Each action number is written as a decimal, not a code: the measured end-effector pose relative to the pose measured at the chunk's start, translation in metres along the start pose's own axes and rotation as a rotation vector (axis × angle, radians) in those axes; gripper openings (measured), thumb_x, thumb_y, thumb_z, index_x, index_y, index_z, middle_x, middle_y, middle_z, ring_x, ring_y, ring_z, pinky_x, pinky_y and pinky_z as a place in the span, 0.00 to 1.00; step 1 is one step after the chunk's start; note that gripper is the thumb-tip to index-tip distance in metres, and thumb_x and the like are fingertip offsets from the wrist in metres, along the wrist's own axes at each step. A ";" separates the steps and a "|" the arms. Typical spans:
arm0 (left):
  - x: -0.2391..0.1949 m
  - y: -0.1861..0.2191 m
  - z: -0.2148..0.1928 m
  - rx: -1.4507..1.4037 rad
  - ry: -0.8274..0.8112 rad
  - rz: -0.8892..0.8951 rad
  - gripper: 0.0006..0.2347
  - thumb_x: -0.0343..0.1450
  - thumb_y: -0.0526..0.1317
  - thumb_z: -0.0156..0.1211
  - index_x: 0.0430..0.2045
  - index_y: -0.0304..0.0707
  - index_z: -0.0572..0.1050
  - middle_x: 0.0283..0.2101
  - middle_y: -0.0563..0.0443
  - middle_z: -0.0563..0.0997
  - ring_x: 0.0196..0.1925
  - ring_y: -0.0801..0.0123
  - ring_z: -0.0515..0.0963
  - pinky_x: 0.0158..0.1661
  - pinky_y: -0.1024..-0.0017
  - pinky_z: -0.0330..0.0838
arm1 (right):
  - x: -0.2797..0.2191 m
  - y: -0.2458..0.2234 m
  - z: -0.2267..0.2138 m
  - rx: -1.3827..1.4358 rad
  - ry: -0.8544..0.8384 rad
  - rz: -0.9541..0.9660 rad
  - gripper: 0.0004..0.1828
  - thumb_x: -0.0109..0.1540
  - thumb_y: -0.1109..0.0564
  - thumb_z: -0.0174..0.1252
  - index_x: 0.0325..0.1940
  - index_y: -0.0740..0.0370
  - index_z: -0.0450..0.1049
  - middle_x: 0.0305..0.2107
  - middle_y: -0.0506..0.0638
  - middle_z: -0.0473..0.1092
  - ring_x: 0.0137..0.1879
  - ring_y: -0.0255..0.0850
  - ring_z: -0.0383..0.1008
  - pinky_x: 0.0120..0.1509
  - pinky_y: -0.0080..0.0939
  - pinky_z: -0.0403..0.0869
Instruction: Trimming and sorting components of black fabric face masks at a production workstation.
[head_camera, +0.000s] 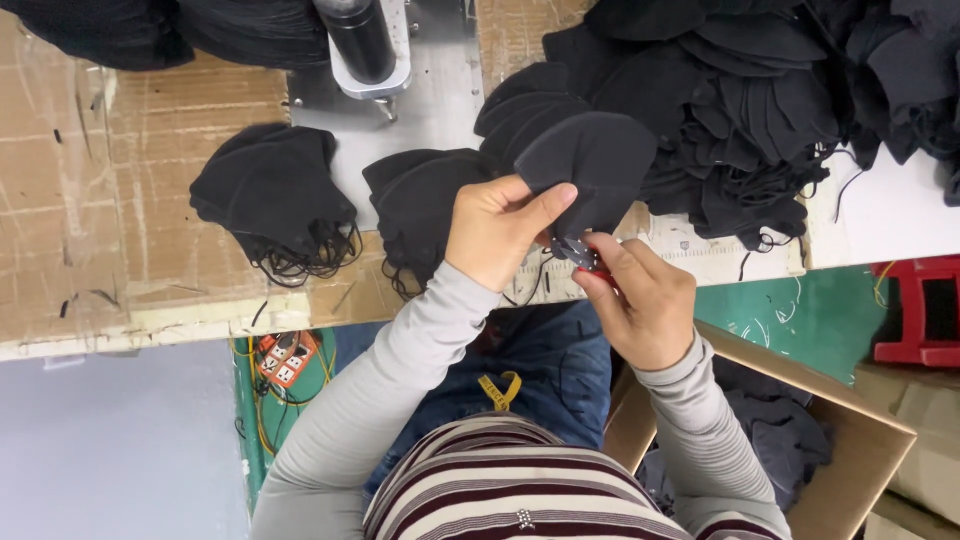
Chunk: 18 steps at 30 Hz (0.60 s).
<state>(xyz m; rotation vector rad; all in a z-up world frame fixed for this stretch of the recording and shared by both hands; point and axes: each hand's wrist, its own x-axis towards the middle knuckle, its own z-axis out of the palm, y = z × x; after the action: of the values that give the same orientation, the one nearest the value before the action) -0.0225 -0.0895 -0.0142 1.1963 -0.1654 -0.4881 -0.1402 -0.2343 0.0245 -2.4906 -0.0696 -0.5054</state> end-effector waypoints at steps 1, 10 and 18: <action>-0.001 -0.002 0.000 -0.001 0.000 -0.002 0.10 0.70 0.38 0.70 0.36 0.26 0.84 0.27 0.51 0.83 0.26 0.80 0.78 0.27 0.80 0.74 | -0.001 0.001 0.000 0.000 -0.001 0.001 0.19 0.60 0.61 0.69 0.54 0.66 0.76 0.27 0.52 0.69 0.26 0.41 0.69 0.31 0.39 0.67; -0.001 -0.014 -0.007 -0.178 -0.039 -0.183 0.15 0.73 0.40 0.68 0.25 0.20 0.76 0.24 0.42 0.81 0.24 0.65 0.84 0.29 0.69 0.83 | -0.009 0.003 -0.007 -0.045 0.012 -0.042 0.19 0.60 0.61 0.69 0.54 0.66 0.76 0.27 0.51 0.69 0.27 0.41 0.70 0.32 0.40 0.67; -0.005 -0.019 -0.008 -0.187 -0.078 -0.260 0.13 0.74 0.40 0.67 0.27 0.22 0.77 0.25 0.42 0.80 0.24 0.63 0.84 0.28 0.67 0.83 | -0.009 0.005 -0.013 -0.061 -0.030 -0.086 0.18 0.59 0.59 0.70 0.51 0.66 0.78 0.26 0.51 0.70 0.26 0.42 0.70 0.31 0.40 0.67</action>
<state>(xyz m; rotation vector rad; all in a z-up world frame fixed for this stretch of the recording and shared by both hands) -0.0290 -0.0856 -0.0345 1.0202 -0.0287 -0.7619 -0.1528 -0.2452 0.0286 -2.5635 -0.1766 -0.5123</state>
